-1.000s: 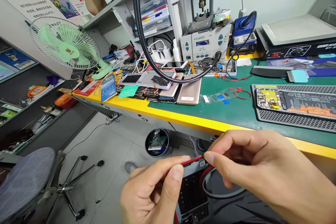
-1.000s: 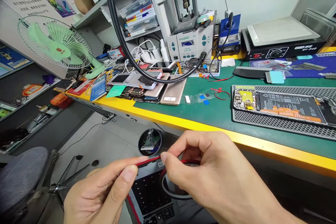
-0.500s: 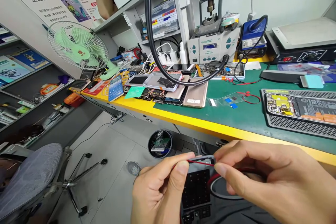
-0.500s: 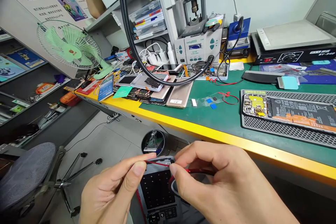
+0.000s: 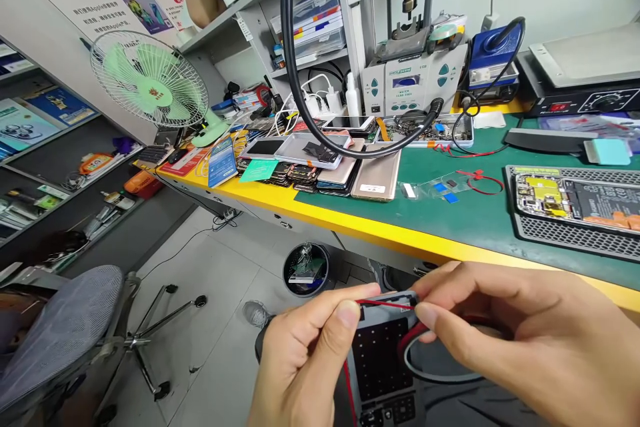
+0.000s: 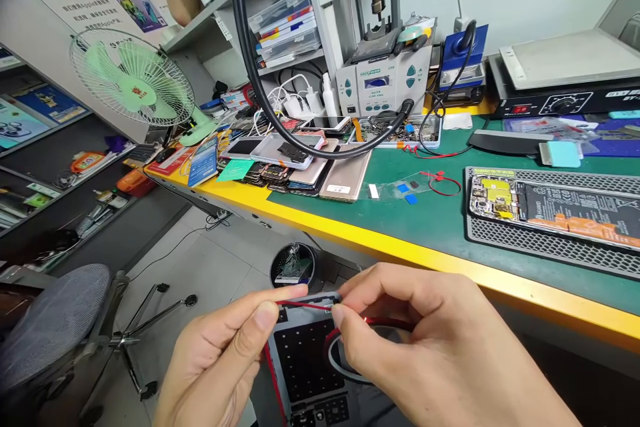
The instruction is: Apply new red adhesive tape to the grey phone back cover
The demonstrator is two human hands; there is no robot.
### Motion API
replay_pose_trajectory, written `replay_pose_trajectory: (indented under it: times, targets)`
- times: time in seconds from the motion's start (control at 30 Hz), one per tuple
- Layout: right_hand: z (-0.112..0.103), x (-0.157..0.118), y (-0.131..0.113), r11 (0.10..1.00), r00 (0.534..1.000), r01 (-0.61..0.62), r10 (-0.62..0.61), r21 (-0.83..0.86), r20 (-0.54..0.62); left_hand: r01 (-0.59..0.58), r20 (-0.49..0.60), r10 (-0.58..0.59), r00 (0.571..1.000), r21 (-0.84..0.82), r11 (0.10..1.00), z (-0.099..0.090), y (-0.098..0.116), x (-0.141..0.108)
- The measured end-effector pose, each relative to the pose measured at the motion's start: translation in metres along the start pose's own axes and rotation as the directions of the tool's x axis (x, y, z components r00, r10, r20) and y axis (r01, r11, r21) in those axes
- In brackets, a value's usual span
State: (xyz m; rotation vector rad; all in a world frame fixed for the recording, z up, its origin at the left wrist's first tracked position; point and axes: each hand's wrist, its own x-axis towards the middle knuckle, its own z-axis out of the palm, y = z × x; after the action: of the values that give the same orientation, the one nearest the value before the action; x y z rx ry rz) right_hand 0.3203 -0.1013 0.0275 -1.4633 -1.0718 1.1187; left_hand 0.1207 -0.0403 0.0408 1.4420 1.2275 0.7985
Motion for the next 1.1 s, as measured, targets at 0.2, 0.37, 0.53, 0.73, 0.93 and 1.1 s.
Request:
replay_pose_trajectory:
  times: [0.2,0.37,0.53,0.73,0.93,1.1]
  targets:
    - [0.003,0.002,-0.005,1.000,0.999,0.027,-0.027,0.002,-0.034,0.026,0.093,-0.022,0.995,-0.043,0.999,0.000,-0.002,0.002]
    - [-0.003,0.004,-0.003,0.995,0.999,-0.012,0.009,0.095,0.031,-0.027,0.084,0.027,0.996,-0.002,1.000,0.002,0.002,0.002]
    - [-0.014,0.015,0.002,0.973,0.989,-0.124,0.105,0.196,0.104,0.026,0.066,-0.017,0.998,-0.132,0.991,0.006,-0.001,0.000]
    - [-0.015,0.016,0.007,0.963,0.986,-0.143,0.120,0.227,0.112,0.033,0.085,-0.010,0.996,-0.271,0.962,0.009,-0.009,0.008]
    - [-0.010,0.015,0.006,0.985,0.995,-0.086,0.076,0.150,0.066,0.004,-0.006,-0.006,1.000,-0.265,0.964,0.013,-0.011,0.008]
    - [-0.010,0.017,0.005,0.979,0.992,-0.116,0.106,0.167,0.071,-0.016,-0.046,0.004,0.999,-0.258,0.966,0.016,-0.011,0.007]
